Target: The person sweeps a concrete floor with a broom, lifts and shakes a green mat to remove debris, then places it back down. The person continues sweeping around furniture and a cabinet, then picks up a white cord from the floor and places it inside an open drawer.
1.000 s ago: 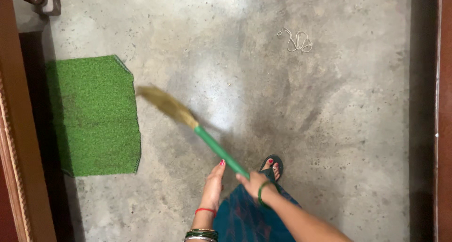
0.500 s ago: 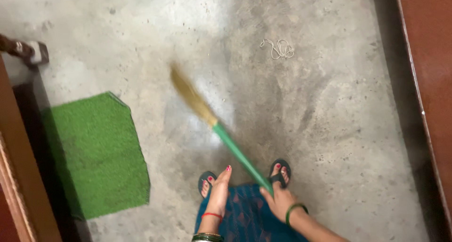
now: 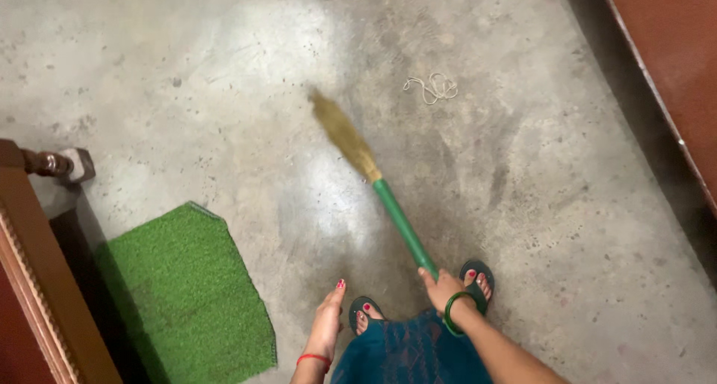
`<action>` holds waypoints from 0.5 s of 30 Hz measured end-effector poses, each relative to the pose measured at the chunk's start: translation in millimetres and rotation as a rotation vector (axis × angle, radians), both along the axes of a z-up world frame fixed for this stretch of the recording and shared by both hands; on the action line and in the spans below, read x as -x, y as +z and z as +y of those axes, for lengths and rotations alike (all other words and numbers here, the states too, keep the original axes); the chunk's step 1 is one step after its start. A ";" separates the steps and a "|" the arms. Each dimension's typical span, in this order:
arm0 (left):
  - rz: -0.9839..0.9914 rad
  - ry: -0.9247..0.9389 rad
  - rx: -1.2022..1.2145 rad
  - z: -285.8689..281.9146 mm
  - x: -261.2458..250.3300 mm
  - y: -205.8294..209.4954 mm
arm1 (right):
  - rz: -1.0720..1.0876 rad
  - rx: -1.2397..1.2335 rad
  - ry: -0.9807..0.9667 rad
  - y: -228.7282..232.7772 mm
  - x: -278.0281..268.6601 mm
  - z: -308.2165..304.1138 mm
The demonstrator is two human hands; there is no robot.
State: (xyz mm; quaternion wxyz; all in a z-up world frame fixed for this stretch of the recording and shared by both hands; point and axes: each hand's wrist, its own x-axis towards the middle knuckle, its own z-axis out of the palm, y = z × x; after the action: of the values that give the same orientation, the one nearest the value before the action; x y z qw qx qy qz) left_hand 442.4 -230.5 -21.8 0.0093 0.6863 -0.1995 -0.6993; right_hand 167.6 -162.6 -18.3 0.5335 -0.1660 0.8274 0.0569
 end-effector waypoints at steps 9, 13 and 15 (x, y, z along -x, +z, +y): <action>0.035 -0.130 0.029 -4.9 63.0 25.4 | -0.012 -0.140 0.461 87.1 42.7 79.7; 0.082 -0.120 0.001 -9.4 85.8 43.9 | -0.021 -0.328 0.479 79.2 68.0 122.3; 0.044 -0.136 -0.005 -8.6 89.4 41.4 | 0.022 -0.318 0.443 61.9 81.6 135.3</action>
State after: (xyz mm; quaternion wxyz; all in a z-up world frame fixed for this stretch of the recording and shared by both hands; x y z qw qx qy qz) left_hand 353.0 -239.0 19.6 -0.0357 0.6558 -0.2435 -0.7137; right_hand 86.0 -27.3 43.6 0.5182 -0.2567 0.7574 0.3032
